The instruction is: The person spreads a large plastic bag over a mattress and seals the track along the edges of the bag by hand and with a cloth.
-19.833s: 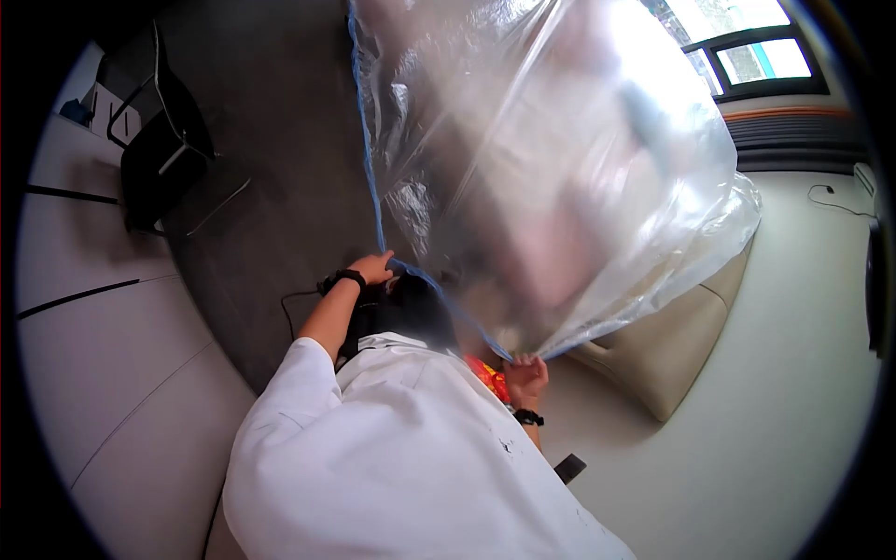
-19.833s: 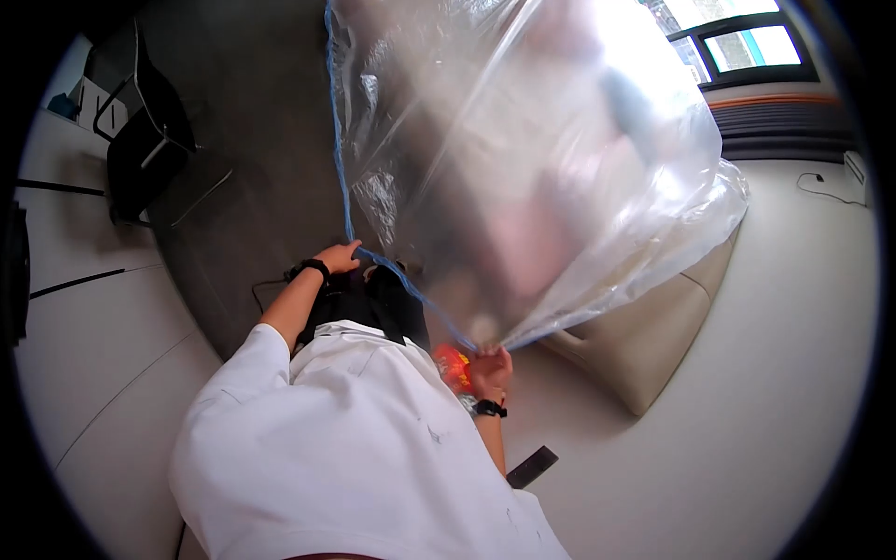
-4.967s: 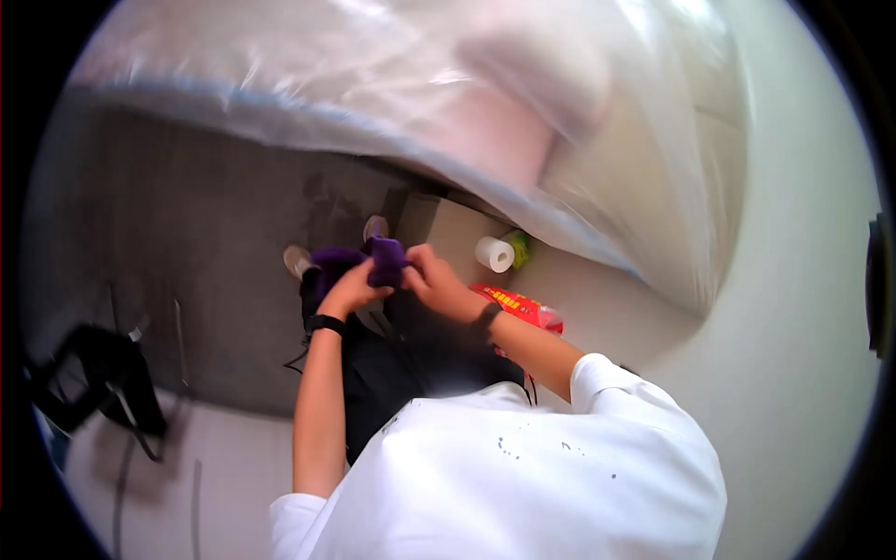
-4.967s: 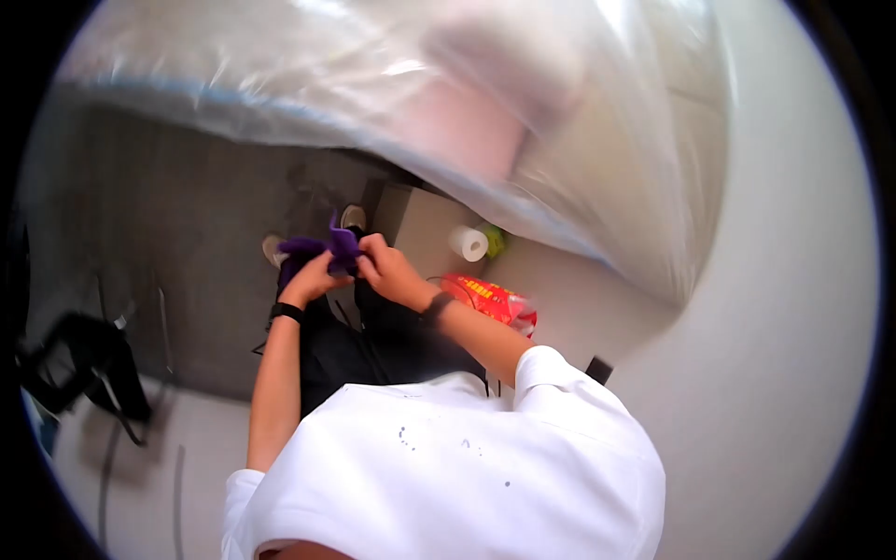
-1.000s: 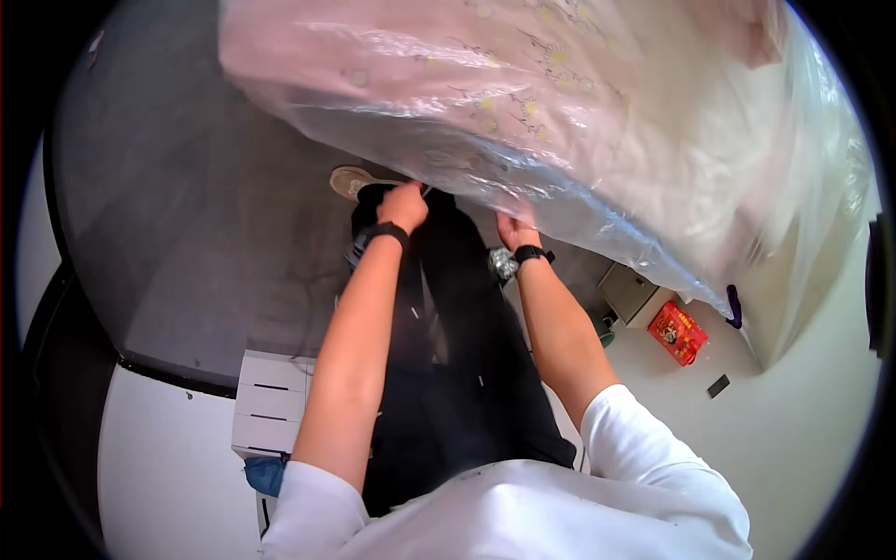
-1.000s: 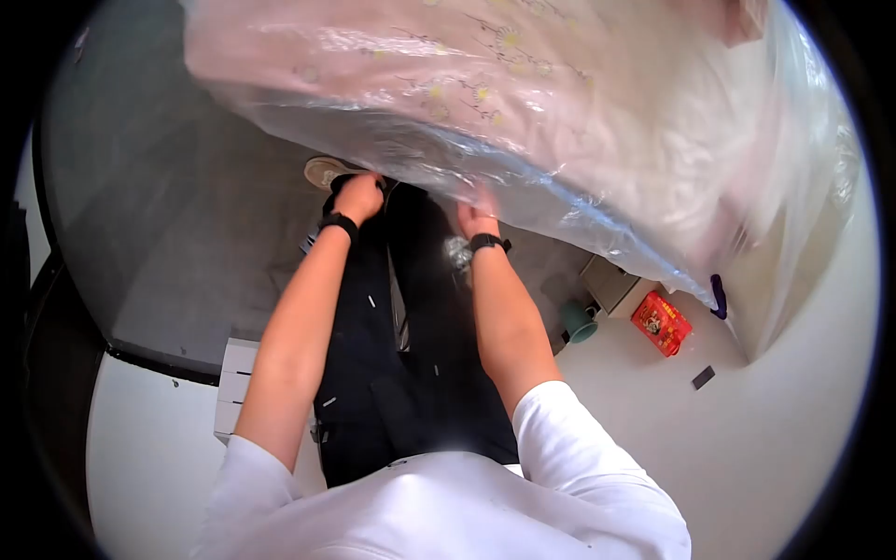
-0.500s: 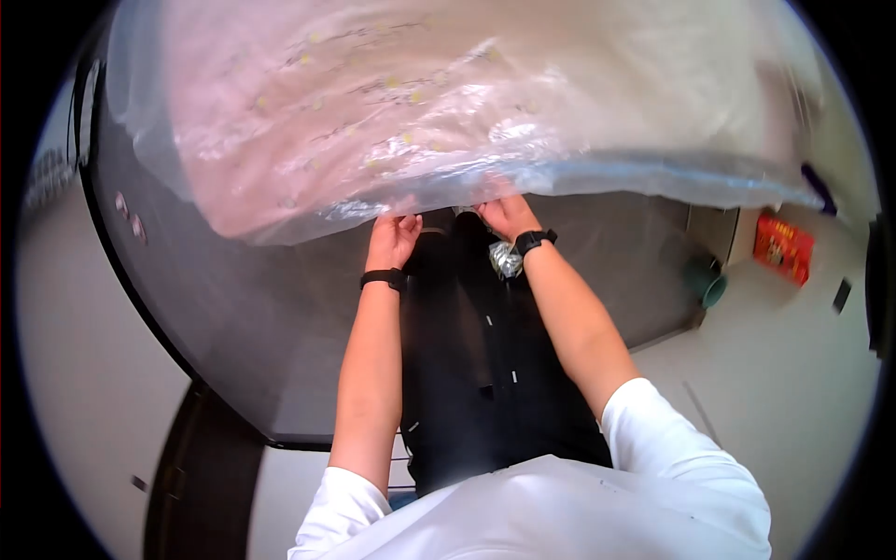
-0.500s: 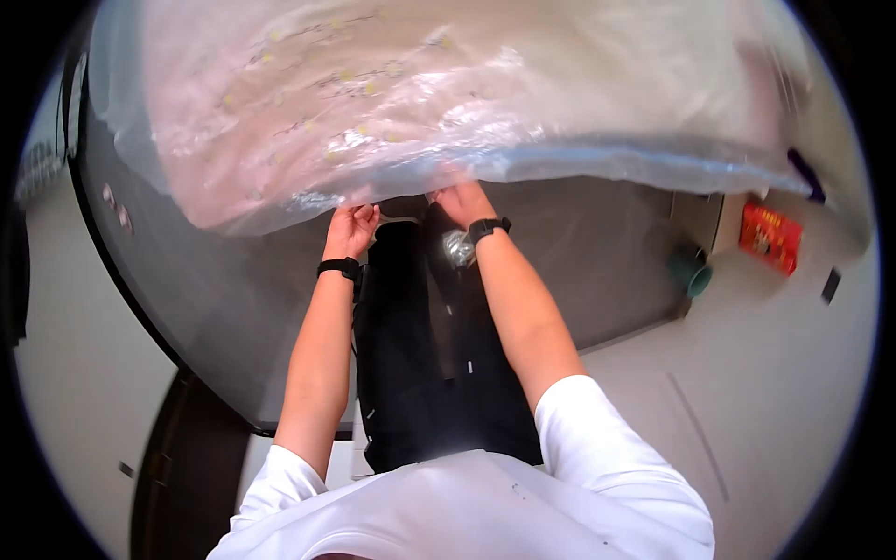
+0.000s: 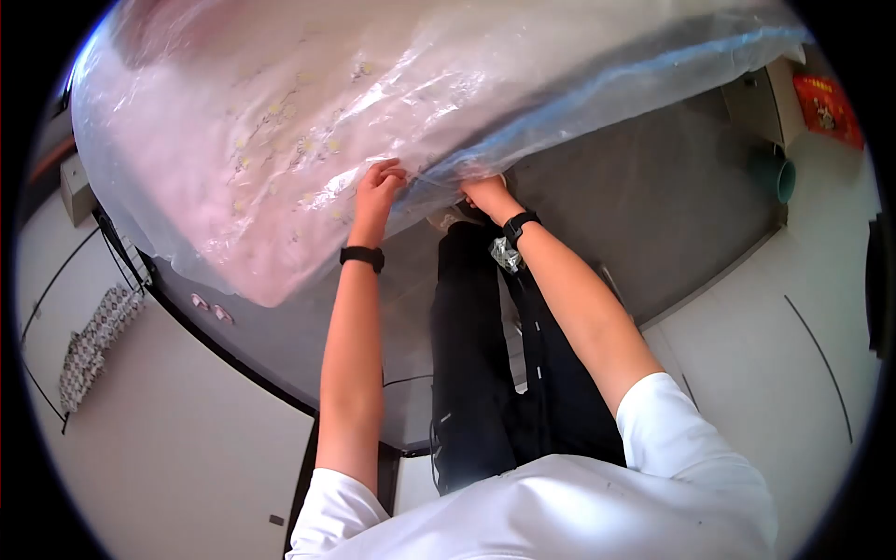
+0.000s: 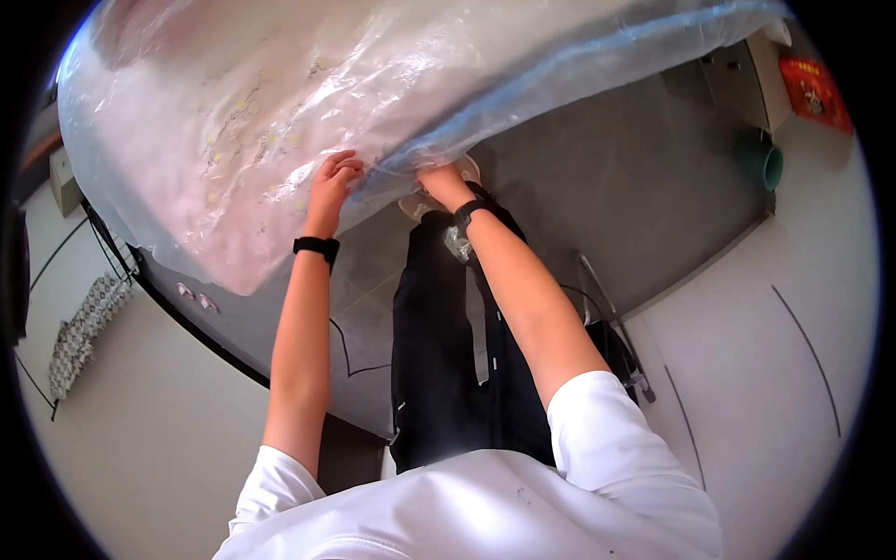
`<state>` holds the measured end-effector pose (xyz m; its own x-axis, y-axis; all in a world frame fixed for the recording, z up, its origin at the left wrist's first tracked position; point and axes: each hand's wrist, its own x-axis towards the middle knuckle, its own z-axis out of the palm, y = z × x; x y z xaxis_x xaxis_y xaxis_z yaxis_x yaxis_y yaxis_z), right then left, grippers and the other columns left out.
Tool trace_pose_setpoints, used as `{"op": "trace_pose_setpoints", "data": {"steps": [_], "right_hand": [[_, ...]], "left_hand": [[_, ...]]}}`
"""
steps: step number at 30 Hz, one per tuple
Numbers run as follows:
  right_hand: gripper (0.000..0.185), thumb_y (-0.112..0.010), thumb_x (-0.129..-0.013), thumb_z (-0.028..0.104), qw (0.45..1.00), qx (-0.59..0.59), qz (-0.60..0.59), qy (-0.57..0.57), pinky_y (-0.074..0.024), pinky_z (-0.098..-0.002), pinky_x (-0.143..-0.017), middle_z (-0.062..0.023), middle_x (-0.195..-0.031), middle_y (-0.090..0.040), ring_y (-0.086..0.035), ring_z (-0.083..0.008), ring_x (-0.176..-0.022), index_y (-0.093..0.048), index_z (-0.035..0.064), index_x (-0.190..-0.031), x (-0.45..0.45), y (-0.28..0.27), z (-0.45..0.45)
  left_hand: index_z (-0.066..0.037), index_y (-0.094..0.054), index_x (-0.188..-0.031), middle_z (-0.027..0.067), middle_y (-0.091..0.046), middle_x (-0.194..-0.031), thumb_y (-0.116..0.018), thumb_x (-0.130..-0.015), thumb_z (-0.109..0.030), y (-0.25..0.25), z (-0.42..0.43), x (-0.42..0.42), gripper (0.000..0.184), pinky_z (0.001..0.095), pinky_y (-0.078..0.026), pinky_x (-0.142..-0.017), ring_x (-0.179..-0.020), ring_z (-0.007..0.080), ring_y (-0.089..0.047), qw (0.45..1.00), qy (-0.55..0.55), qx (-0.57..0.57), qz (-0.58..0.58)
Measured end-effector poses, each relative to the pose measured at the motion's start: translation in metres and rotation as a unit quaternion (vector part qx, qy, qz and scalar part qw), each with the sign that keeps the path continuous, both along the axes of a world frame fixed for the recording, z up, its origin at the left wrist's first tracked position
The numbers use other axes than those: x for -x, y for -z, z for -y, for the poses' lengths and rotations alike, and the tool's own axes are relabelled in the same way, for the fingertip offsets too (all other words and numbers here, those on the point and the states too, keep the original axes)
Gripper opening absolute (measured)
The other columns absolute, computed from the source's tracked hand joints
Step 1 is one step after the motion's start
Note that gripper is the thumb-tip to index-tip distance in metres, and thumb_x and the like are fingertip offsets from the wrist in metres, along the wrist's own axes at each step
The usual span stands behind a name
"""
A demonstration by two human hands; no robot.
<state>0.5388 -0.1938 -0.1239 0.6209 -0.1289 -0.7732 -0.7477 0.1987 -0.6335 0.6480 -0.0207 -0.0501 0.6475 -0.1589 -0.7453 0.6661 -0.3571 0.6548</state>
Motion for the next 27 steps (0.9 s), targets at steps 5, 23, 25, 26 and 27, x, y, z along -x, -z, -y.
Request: {"op": "trace_pose_setpoints", "data": {"steps": [5,23,25,26,27], "right_hand": [[0.017,-0.054,-0.082,0.007,0.960,-0.259,-0.057,0.086,-0.0481,-0.0227,-0.055,-0.0036,-0.078,-0.060,-0.056,-0.0102,-0.060,-0.052,0.0053,-0.099,0.008,-0.017,0.013],[0.021,-0.051,-0.091,0.025,0.938,-0.291,0.024,0.190,-0.0480,-0.0229,-0.065,-0.0007,-0.080,-0.060,-0.058,-0.0095,-0.072,-0.058,0.0056,-0.093,-0.004,-0.088,0.002],[0.021,-0.051,-0.090,0.025,0.959,-0.248,-0.001,0.140,-0.0450,-0.0222,-0.059,-0.0014,-0.076,-0.059,-0.055,-0.0081,-0.067,-0.059,0.0055,-0.086,0.014,-0.090,0.001],[0.024,-0.052,-0.089,0.027,0.971,-0.220,-0.026,0.094,-0.0434,-0.0222,-0.055,-0.0020,-0.074,-0.058,-0.053,-0.0075,-0.062,-0.058,0.0051,-0.082,0.024,-0.089,-0.002],[0.024,-0.052,-0.089,0.027,0.971,-0.220,-0.024,0.092,-0.0434,-0.0222,-0.055,-0.0020,-0.074,-0.058,-0.053,-0.0075,-0.062,-0.058,0.0051,-0.082,0.033,-0.085,-0.005]], "left_hand": [[-0.003,-0.058,-0.108,0.0115,-0.062,-0.093,-0.056,-0.072,-0.010,-0.008,0.020,-0.003,0.036,0.0296,-0.047,-0.077,-0.082,0.0221,-0.060,0.940,0.282,-0.131,0.143],[-0.002,-0.059,-0.098,0.0162,-0.063,-0.079,-0.051,-0.085,-0.021,0.001,0.010,0.029,0.024,0.0372,-0.046,-0.068,-0.074,0.0309,-0.061,0.945,0.294,-0.098,0.106],[-0.002,-0.059,-0.094,0.0150,-0.062,-0.076,-0.051,-0.087,-0.023,0.010,0.002,0.029,0.023,0.0340,-0.046,-0.065,-0.069,0.0270,-0.059,0.959,0.255,-0.087,0.090],[-0.001,-0.058,-0.095,0.0145,-0.062,-0.075,-0.051,-0.087,-0.022,0.013,-0.001,0.028,0.023,0.0336,-0.046,-0.065,-0.068,0.0254,-0.059,0.956,0.255,-0.092,0.112],[-0.001,-0.058,-0.095,0.0140,-0.062,-0.075,-0.052,-0.087,-0.022,0.013,-0.003,0.025,0.023,0.0332,-0.046,-0.065,-0.067,0.0239,-0.058,0.952,0.257,-0.097,0.134]]}}
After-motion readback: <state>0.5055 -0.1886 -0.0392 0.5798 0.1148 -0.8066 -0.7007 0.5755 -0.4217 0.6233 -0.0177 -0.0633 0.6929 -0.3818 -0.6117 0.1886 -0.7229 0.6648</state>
